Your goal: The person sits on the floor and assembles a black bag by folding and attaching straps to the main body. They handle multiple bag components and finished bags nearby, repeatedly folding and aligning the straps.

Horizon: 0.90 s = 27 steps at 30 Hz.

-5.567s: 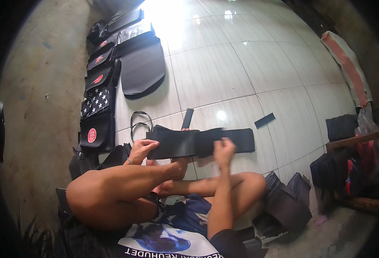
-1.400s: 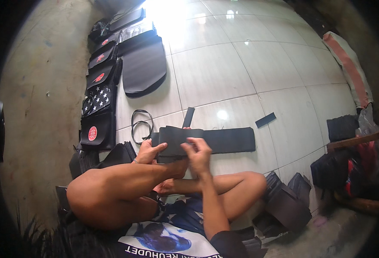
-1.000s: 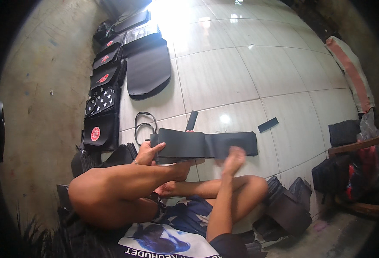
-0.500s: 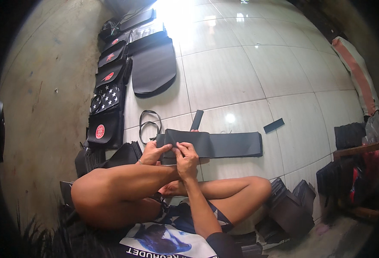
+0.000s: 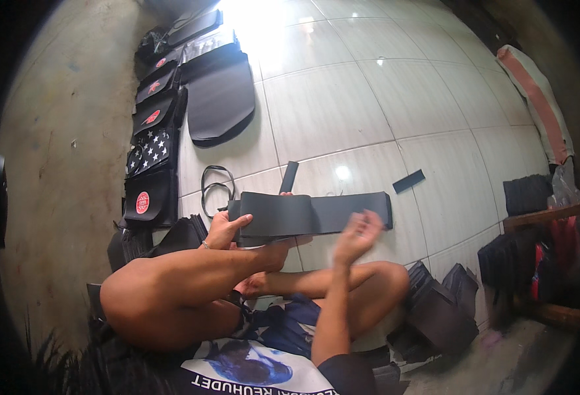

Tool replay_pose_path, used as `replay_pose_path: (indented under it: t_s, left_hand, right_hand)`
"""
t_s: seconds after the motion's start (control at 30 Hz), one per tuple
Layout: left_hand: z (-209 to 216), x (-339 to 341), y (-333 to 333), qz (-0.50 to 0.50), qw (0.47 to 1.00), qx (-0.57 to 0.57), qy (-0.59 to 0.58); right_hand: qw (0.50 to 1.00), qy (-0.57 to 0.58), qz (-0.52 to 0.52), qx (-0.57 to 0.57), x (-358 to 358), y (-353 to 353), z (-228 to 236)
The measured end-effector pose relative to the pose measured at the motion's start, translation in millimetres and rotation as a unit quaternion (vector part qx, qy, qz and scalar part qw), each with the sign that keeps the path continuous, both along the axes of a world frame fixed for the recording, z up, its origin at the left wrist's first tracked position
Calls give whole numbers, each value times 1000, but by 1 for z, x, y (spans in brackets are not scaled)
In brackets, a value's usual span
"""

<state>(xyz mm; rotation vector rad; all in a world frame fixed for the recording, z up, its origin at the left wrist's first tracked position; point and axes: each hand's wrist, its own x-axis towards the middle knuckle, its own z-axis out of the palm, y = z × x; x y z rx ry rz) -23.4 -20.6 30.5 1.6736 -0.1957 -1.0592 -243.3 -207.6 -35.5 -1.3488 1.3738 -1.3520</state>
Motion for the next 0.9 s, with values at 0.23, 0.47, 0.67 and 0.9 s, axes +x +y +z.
replay_pose_path:
  t_s: [0.23, 0.47, 0.67, 0.9]
  left_hand:
    - [20, 3, -4, -28, 999, -1, -32]
    - [6, 9, 1, -29, 997, 44, -53]
    - [-12, 11, 8, -4, 998, 24, -61]
    - [17, 1, -2, -18, 1000, -8, -18]
  right_hand:
    - [935, 22, 352, -43, 88, 101, 39]
    - [942, -68, 310, 111, 78, 83, 7]
    - [977, 60, -207, 8, -9, -1, 1]
    - [928, 50, 366, -40, 85, 96, 37]
